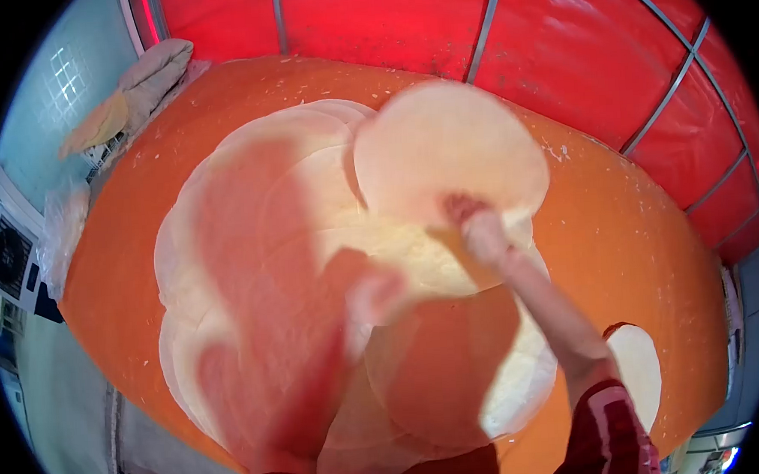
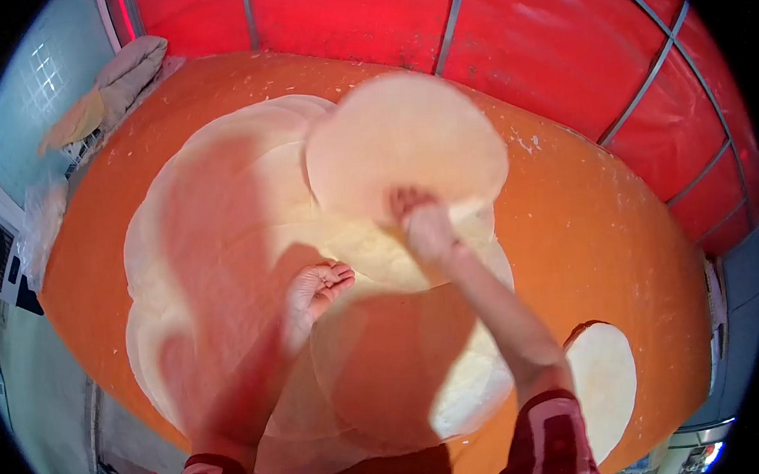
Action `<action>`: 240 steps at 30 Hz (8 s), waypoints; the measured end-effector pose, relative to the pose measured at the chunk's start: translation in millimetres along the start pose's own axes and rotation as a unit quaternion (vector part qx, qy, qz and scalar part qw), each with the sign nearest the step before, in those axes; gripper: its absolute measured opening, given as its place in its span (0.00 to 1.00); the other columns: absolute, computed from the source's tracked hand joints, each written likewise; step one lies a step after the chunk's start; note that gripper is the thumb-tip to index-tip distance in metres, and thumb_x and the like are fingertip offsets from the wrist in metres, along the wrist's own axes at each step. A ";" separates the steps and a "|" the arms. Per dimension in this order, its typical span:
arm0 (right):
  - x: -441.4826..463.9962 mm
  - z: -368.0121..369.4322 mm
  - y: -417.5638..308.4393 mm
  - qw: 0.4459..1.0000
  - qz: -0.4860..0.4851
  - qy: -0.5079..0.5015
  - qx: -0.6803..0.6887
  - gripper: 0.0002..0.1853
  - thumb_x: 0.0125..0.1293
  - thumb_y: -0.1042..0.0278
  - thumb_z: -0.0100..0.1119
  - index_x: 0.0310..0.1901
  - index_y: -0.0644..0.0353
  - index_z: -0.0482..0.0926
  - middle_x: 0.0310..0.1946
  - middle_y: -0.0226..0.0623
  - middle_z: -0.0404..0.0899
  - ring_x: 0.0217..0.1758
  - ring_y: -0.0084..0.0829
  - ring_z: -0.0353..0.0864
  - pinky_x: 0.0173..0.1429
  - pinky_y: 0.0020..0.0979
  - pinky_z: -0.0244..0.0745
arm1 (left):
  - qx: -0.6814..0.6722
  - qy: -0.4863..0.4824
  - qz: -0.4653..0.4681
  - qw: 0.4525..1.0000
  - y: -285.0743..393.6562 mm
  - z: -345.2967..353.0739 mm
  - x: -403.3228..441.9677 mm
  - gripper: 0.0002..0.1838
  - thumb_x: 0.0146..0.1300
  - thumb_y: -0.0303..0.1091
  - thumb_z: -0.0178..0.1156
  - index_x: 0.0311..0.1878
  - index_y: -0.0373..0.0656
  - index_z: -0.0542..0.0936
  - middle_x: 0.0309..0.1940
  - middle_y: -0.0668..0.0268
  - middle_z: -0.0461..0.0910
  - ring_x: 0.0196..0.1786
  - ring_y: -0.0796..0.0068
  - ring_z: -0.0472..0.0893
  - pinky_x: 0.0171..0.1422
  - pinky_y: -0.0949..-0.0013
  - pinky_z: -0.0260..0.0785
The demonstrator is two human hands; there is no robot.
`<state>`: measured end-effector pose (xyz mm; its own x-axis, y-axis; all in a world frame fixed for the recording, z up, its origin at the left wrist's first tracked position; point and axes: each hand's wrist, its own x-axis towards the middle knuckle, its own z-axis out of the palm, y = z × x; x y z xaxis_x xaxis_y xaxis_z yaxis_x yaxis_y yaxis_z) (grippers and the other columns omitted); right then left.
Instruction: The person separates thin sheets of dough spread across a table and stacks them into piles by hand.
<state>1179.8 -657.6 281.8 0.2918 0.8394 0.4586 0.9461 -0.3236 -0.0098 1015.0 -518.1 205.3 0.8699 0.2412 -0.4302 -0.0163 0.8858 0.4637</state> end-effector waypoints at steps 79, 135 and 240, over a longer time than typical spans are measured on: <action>-98.5 -14.0 -256.9 0.952 0.048 -0.156 0.258 0.15 0.51 0.70 0.51 0.42 0.64 0.72 0.34 0.44 0.75 0.30 0.32 0.76 0.31 0.31 0.70 | -0.140 -0.117 0.036 0.983 25.5 -68.9 -245.1 0.27 0.57 0.55 0.42 0.53 0.47 0.60 0.49 0.54 0.66 0.50 0.50 0.67 0.50 0.45 0.59; 143.2 -191.7 2.5 0.996 0.069 0.023 0.042 0.06 0.43 0.77 0.48 0.24 0.67 0.74 0.15 0.43 0.72 0.19 0.34 0.73 0.24 0.33 0.66 | 0.393 -0.056 0.281 0.874 152.5 -83.2 -18.9 0.22 0.35 0.21 0.57 0.38 0.42 0.62 0.19 0.68 0.66 0.24 0.77 0.66 0.28 0.74 0.60; -193.3 -108.4 -141.1 0.474 0.316 -0.086 0.817 0.14 0.47 0.78 0.58 0.38 0.70 0.72 0.31 0.38 0.76 0.36 0.28 0.75 0.44 0.28 0.69 | 0.283 0.198 0.290 0.893 -31.6 -133.3 -317.6 0.22 0.52 0.43 0.55 0.44 0.37 0.69 0.41 0.61 0.73 0.42 0.65 0.73 0.45 0.65 0.66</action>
<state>974.7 -821.5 290.8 0.4636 0.8691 -0.1726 -0.5338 0.1185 -0.8373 673.5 -569.8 224.0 0.5520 0.8145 -0.1787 -0.0588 0.2518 0.9660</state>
